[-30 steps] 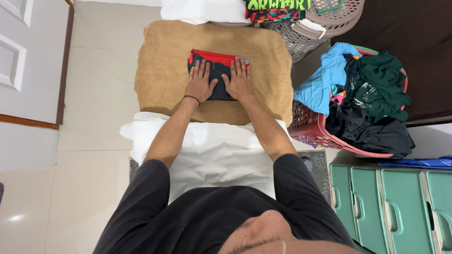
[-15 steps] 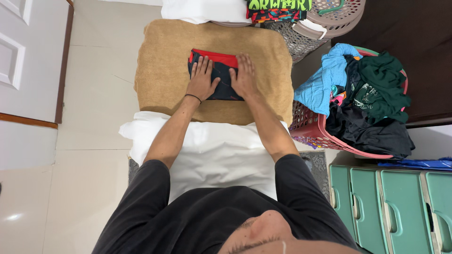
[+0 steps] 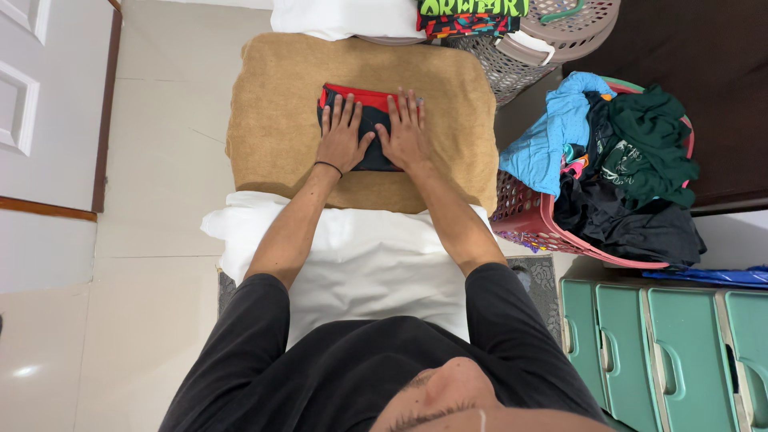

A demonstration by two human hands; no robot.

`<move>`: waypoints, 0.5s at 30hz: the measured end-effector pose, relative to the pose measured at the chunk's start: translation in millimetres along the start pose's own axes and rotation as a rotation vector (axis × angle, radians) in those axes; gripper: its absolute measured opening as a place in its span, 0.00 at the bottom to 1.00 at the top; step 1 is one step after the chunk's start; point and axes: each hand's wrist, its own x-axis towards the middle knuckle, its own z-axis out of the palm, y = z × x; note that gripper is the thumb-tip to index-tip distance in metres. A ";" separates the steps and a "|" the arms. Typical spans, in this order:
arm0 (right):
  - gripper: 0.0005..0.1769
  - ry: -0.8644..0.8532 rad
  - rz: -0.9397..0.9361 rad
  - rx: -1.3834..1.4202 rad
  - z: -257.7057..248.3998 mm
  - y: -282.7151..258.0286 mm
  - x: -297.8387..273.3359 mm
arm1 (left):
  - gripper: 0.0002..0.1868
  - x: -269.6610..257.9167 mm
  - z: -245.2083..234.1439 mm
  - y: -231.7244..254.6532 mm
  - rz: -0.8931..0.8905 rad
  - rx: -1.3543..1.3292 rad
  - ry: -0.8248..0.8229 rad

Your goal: The person folds several shirts one by one on a bed. They smooth each shirt, fold the sides and bottom, then place the folded item on a growing stack. The shirts include a green graphic tee, a red and black jersey, and a plain black shirt.

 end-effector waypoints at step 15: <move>0.33 -0.002 0.146 0.316 7.3 18.1 6.8 | 0.44 1.0 2.7 -0.6 -0.113 0.067 -0.144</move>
